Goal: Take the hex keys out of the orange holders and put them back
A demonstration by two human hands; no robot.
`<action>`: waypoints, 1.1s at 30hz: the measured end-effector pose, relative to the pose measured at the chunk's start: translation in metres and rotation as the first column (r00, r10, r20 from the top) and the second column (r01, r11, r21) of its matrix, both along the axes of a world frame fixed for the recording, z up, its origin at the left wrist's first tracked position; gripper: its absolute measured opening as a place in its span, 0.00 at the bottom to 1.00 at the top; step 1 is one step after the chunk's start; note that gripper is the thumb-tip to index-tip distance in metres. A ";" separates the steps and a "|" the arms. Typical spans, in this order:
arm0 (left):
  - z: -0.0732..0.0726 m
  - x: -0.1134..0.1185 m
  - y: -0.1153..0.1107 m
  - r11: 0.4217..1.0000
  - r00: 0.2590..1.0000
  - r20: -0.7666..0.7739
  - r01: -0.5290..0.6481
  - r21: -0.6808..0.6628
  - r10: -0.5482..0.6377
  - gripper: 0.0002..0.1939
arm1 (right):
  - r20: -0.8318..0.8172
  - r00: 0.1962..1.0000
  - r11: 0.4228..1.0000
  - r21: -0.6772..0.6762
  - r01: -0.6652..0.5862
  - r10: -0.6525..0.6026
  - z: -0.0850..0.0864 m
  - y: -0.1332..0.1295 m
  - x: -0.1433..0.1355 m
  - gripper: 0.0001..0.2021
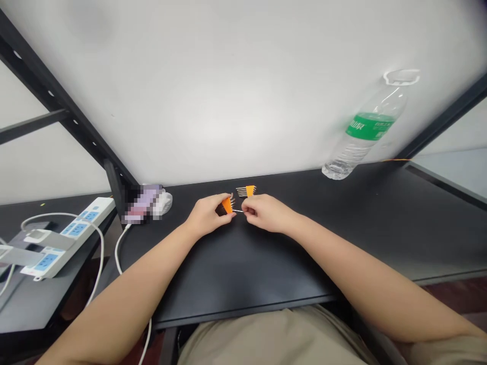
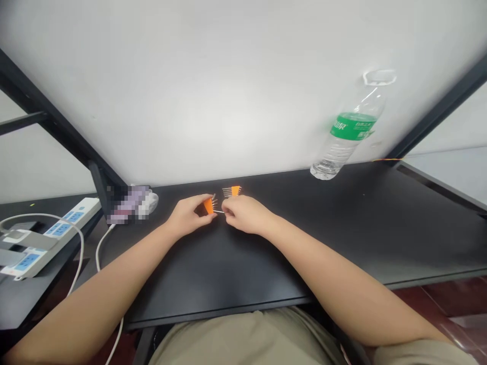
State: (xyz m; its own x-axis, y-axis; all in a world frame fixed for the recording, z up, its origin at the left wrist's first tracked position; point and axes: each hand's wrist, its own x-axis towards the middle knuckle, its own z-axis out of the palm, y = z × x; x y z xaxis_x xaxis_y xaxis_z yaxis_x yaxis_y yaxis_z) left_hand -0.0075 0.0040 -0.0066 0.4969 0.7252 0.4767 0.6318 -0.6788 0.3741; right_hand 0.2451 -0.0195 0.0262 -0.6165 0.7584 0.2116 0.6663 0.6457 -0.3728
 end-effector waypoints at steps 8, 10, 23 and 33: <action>0.003 0.000 -0.001 0.999 0.992 -0.129 0.003 0.036 0.001 0.28 | 0.012 0.996 0.984 0.157 -0.085 0.084 0.005 -0.002 0.005 0.10; 0.004 0.001 -0.002 0.999 0.989 -0.149 0.003 0.035 0.002 0.28 | 0.002 0.996 0.983 0.162 -0.087 0.088 0.006 -0.003 0.005 0.11; -0.001 -0.002 0.002 0.997 0.997 -0.076 0.030 0.072 -0.025 0.28 | -0.067 0.995 0.995 0.074 -0.063 0.068 0.005 0.000 0.003 0.09; 0.004 0.000 -0.002 0.999 0.999 0.012 0.031 -0.010 -0.031 0.29 | -0.022 0.998 0.997 -0.041 -0.066 0.066 0.004 0.002 0.002 0.05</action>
State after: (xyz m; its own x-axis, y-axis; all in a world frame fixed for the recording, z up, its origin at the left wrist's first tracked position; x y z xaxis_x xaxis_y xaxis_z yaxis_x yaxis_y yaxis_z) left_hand -0.0071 0.0025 -0.0029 0.5135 0.7144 0.4753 0.6060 -0.6941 0.3885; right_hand 0.2475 -0.0176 0.0301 -0.6614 0.7246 0.1939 0.6148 0.6717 -0.4133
